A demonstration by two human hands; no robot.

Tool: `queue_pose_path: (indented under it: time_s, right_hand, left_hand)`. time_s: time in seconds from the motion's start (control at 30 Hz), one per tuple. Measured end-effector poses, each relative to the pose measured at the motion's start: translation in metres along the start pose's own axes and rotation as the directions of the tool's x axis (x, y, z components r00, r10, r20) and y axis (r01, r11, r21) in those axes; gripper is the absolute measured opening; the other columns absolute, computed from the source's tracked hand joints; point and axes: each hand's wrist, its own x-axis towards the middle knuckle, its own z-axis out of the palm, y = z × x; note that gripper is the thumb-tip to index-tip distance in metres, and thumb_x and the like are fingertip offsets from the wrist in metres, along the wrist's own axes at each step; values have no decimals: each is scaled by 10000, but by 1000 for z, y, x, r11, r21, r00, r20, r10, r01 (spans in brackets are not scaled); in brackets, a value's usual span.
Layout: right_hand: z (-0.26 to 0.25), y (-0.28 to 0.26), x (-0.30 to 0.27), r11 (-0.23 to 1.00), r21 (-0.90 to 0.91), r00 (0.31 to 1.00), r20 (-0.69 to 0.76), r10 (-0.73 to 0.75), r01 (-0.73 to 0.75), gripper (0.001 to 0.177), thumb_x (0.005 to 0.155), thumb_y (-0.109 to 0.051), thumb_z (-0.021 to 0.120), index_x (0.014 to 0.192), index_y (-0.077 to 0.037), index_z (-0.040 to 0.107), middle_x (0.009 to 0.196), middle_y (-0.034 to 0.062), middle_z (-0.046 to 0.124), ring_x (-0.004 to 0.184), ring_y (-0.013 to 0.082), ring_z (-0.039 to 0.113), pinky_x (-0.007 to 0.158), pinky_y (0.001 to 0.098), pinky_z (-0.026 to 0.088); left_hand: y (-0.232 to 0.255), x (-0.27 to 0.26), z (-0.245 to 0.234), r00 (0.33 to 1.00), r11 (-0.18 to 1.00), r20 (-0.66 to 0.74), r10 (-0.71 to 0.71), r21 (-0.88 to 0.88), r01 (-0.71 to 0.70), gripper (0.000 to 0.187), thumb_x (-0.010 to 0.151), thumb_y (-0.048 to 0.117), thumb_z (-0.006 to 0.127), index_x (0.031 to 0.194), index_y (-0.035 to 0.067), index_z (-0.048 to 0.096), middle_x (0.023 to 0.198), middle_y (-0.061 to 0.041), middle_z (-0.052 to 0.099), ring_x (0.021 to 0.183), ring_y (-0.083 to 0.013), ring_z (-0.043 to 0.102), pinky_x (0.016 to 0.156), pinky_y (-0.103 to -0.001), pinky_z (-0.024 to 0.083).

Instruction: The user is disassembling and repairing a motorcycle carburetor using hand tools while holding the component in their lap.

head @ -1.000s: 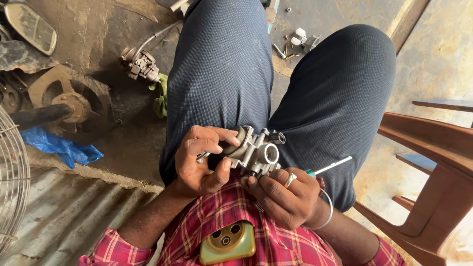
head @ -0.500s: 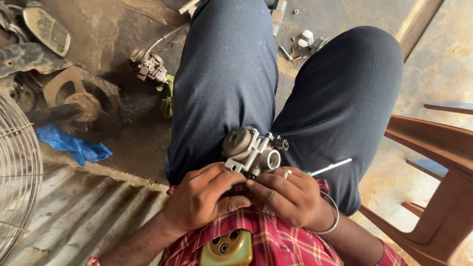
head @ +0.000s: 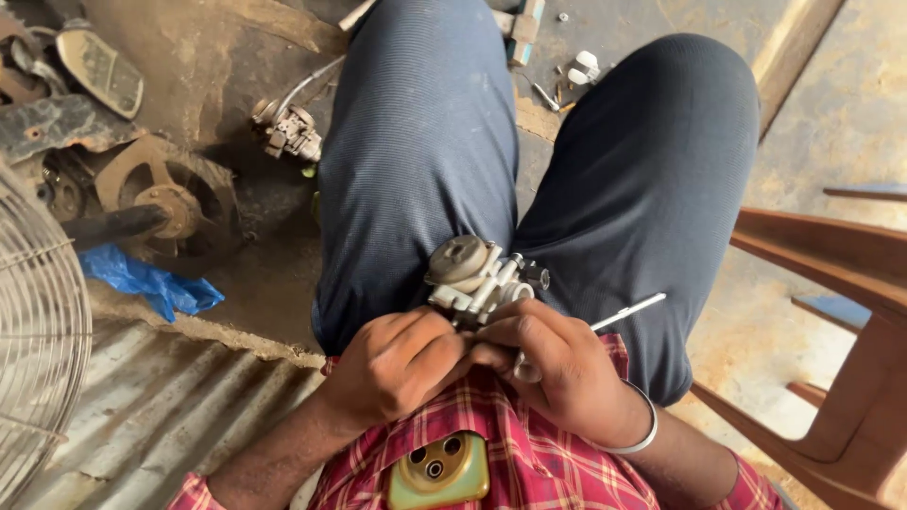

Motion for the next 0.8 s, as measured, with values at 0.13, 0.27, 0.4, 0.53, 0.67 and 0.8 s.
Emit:
queue_pose_path:
  time_s: [0.13,0.27,0.4,0.53,0.67,0.8]
  right_hand:
    - [-21,-9,-14,996,-87,999,-36,13,-16,261,885,-74,808,1061,-23,622,986,106,690,830,237,741,650,296,577]
    - [-36,-2,-8,916,-267,954,-98,283,-299,470,841,-69,777,1274,-17,602,1103,160,695,787,239,734,650,321,583]
    - [-26,19,-12,889,-211,898,93,431,-405,696,794,-84,764,1447,-28,530,1188,181,695,749,240,748,659,350,602]
    - [-23,20,-11,884,-272,910,61,410,-380,617,789,-45,762,1376,-29,575,1147,181,722,780,301,740,652,378,592]
    - [-20,25,-13,927,-302,973,3,233,-221,532,791,-29,745,1307,-21,612,1138,158,733,861,301,748,697,362,598]
    - [-14,32,-20,920,-369,991,-25,130,-130,499,817,-94,803,1270,11,619,1097,145,738,818,257,750,659,338,587]
  left_hand:
    - [1,-3,-3,998,998,-60,-25,49,28,124,967,44,761,952,-19,655,817,-77,628,715,-200,691,583,-332,592]
    - [4,-6,-10,993,991,-115,-27,127,41,205,943,127,805,951,-25,668,773,-74,589,682,-200,665,571,-335,591]
    - [1,2,-12,998,977,-69,-6,211,20,238,906,166,821,934,-26,683,764,-84,587,661,-200,654,530,-322,578]
    - [-9,-10,-4,996,969,-75,54,244,-35,210,932,148,799,932,-14,665,781,-83,596,700,-204,677,580,-318,604]
    - [-10,-22,6,975,981,-120,-189,-70,182,187,1000,154,731,903,11,658,733,-57,639,648,-171,670,548,-320,559]
    - [-7,-21,6,775,612,105,-624,-552,567,322,1039,276,628,859,26,721,676,-30,718,587,-111,698,525,-289,542]
